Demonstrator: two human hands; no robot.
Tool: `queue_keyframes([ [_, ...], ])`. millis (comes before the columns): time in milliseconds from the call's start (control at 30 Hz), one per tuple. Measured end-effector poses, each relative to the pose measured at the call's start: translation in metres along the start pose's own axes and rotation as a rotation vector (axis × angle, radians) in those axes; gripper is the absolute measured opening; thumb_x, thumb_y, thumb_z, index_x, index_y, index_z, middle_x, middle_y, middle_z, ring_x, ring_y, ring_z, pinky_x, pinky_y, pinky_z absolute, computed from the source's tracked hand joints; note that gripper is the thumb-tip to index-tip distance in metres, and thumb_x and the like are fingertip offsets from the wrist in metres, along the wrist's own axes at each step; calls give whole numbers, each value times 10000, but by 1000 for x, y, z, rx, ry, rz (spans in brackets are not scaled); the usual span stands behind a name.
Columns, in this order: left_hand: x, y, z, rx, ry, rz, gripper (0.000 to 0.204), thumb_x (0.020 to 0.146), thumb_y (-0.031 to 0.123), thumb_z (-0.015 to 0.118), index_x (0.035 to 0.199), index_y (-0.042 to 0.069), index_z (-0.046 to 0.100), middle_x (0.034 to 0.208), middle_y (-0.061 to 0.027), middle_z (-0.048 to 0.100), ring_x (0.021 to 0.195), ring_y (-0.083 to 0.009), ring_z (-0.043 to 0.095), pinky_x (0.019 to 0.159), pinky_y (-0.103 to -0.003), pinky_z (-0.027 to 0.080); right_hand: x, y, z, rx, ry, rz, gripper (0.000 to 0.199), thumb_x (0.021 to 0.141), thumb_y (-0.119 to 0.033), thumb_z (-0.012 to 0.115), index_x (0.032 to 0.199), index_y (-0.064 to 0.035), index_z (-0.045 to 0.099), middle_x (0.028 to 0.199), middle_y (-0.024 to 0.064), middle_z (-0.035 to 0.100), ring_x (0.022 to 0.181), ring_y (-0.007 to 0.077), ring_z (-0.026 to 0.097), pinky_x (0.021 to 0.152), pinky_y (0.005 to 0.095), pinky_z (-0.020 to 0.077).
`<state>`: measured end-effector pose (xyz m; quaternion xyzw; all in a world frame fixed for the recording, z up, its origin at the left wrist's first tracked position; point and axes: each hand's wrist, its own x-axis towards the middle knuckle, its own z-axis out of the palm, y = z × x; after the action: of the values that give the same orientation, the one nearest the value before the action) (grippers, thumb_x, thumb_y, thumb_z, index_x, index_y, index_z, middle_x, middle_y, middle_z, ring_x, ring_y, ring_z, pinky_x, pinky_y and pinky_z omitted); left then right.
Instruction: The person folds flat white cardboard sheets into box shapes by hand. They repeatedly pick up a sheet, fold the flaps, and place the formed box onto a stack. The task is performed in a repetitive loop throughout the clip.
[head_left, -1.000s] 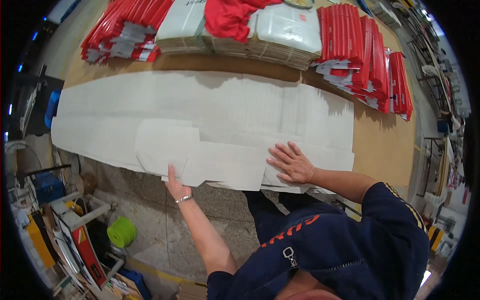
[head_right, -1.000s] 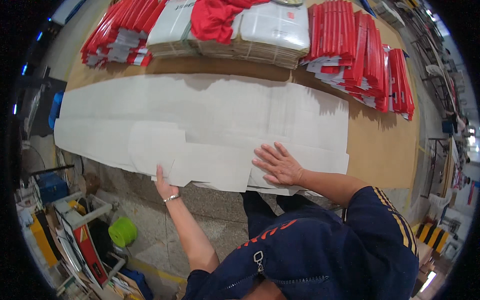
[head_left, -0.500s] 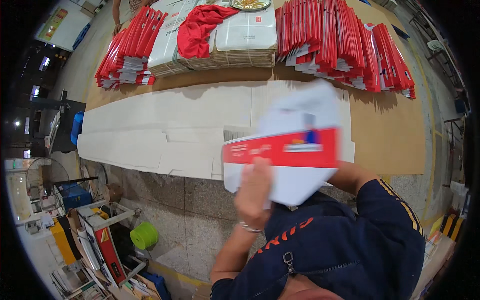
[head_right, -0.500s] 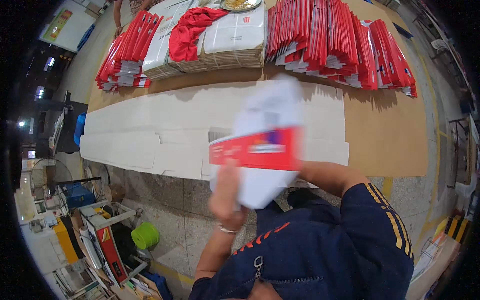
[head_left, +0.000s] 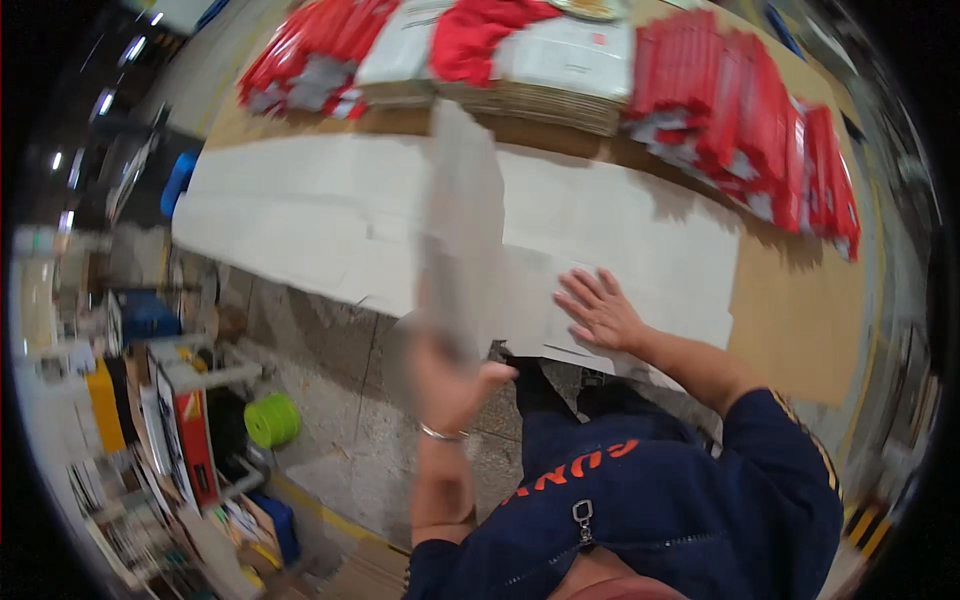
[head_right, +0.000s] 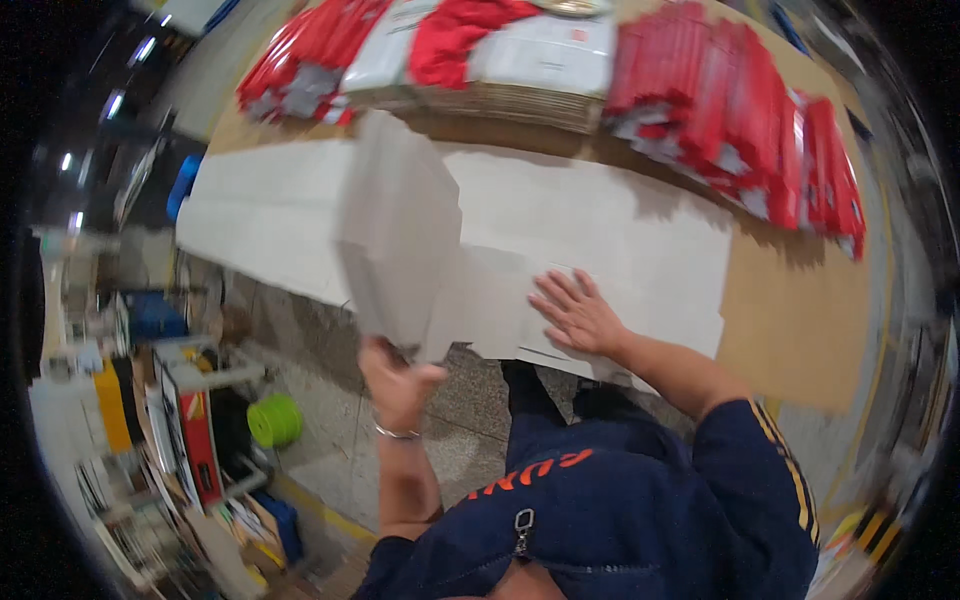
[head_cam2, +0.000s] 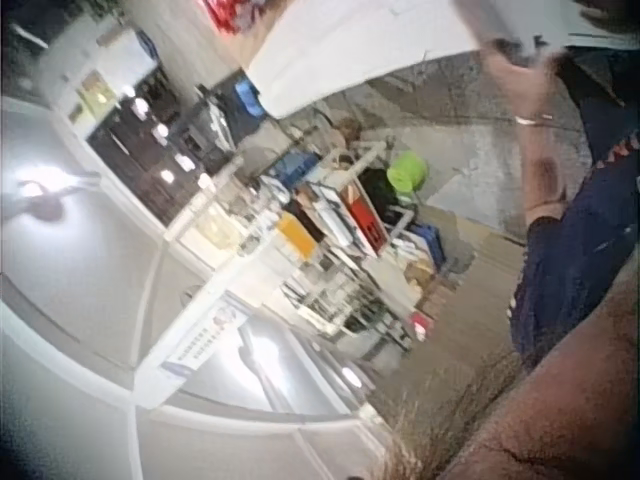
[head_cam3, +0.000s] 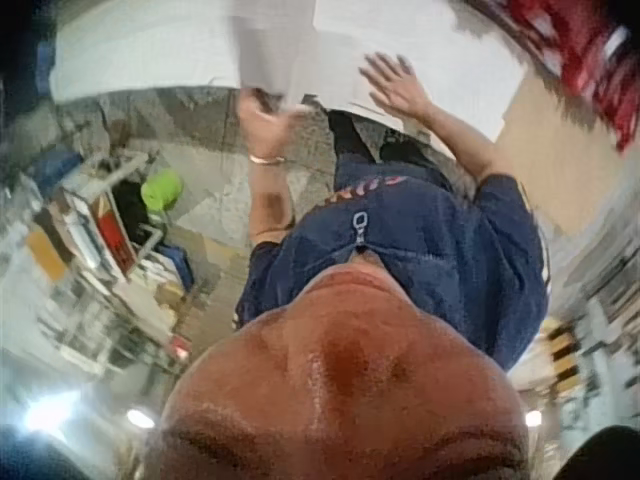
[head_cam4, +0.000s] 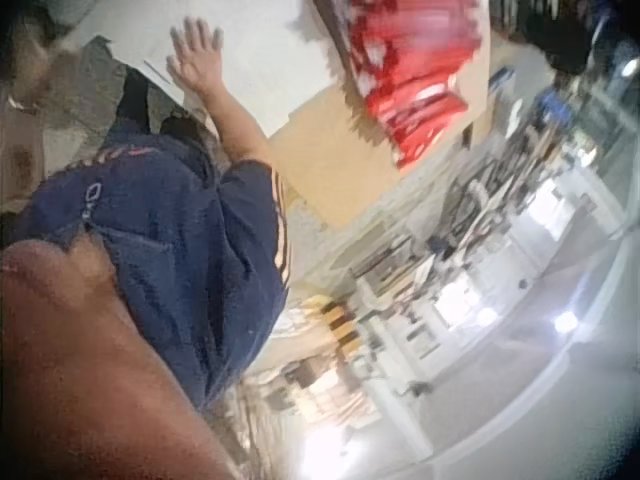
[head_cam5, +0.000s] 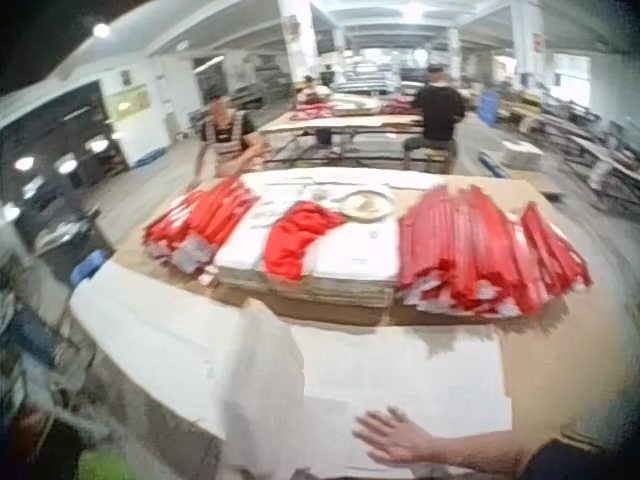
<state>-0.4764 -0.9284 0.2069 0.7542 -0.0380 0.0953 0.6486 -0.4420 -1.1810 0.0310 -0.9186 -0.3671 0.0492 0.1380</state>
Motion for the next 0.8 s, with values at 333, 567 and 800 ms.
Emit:
queue_keyframes([
  [333,65,-207,-226,-830,370,-451,448,884,342,654,1148,-11,575,1167,-85,601,1080,-201,556,929,-382,446,13,-11,6,-152,-219,39,667,806,-385,571,1395,-123,402,1498,163,264,1409,329,169,1131,528,45],
  [567,80,-257,-223,-777,496,-496,334,885,219,665,1113,-17,603,1119,-69,625,1003,-146,575,868,-318,461,46,-7,-29,-34,-377,82,687,762,-230,662,1378,-87,395,1403,176,372,1299,368,340,1063,494,253],
  [800,91,-258,-225,-676,574,-541,307,907,236,636,1017,-51,633,994,-62,656,860,-115,596,757,-277,478,267,-38,-23,270,-40,135,533,854,-160,625,1331,-26,428,1262,191,487,1128,330,509,933,391,422],
])
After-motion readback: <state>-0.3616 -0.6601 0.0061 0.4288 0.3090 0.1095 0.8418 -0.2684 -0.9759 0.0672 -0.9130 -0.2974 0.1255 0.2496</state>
